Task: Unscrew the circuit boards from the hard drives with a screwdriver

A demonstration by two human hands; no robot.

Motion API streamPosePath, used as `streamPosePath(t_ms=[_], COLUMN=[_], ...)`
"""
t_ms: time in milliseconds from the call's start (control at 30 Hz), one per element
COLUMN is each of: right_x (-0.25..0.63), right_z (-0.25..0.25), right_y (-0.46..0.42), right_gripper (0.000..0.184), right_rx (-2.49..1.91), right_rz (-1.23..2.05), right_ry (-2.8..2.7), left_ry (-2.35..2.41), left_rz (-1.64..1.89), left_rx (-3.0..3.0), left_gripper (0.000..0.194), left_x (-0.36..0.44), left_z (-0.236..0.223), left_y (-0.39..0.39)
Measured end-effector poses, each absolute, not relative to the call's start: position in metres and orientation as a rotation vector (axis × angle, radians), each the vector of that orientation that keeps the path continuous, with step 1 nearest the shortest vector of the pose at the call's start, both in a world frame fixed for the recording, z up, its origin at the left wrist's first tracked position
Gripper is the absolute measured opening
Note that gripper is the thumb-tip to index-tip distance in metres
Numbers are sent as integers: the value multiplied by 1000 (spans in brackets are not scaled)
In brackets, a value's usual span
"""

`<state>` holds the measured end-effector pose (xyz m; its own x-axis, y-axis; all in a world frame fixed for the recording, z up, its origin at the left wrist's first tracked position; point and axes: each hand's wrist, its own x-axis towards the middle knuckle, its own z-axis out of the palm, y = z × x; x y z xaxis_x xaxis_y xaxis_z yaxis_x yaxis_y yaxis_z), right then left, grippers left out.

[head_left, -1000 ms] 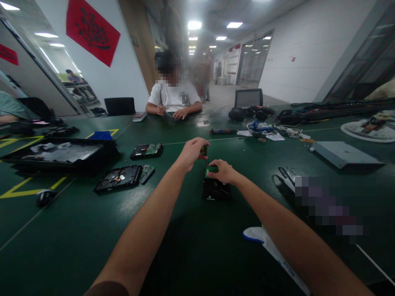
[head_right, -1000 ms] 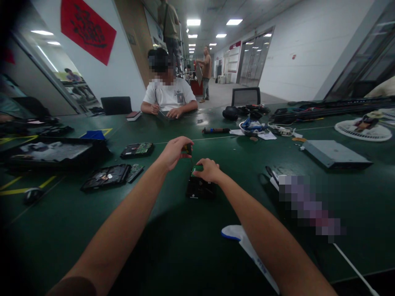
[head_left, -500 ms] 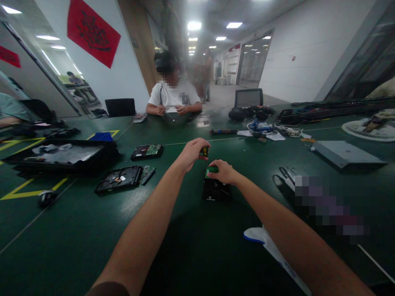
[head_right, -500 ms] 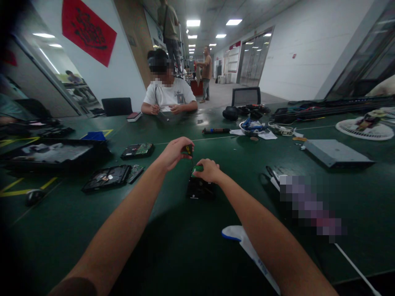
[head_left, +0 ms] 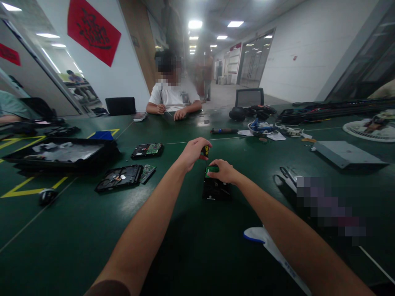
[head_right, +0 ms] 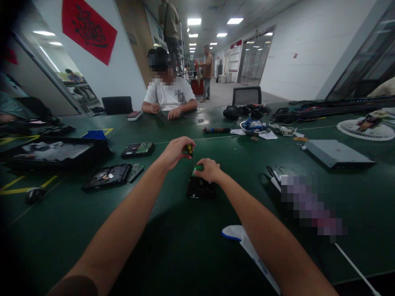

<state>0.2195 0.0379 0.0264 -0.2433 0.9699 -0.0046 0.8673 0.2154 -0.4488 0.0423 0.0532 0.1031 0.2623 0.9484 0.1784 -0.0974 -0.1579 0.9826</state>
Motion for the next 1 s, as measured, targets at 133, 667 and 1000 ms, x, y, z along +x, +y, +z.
streamPosePath(t_ms=[133,667,1000], right_x=[219,220,219], right_z=[27,21,24], right_y=[38,40,39], right_gripper=[46,47,45], right_rx=[-1744,-1718,-1736], right_rz=[520,477,512], right_ry=[-2213,-2213,-2213], left_ry=[816,815,1090], left_rz=[1095,1043,1318], left_rx=[1224,1427,1679], left_gripper=[22,18,20], left_x=[46,49,46], left_z=[101,107,102], left_y=[54,47,59])
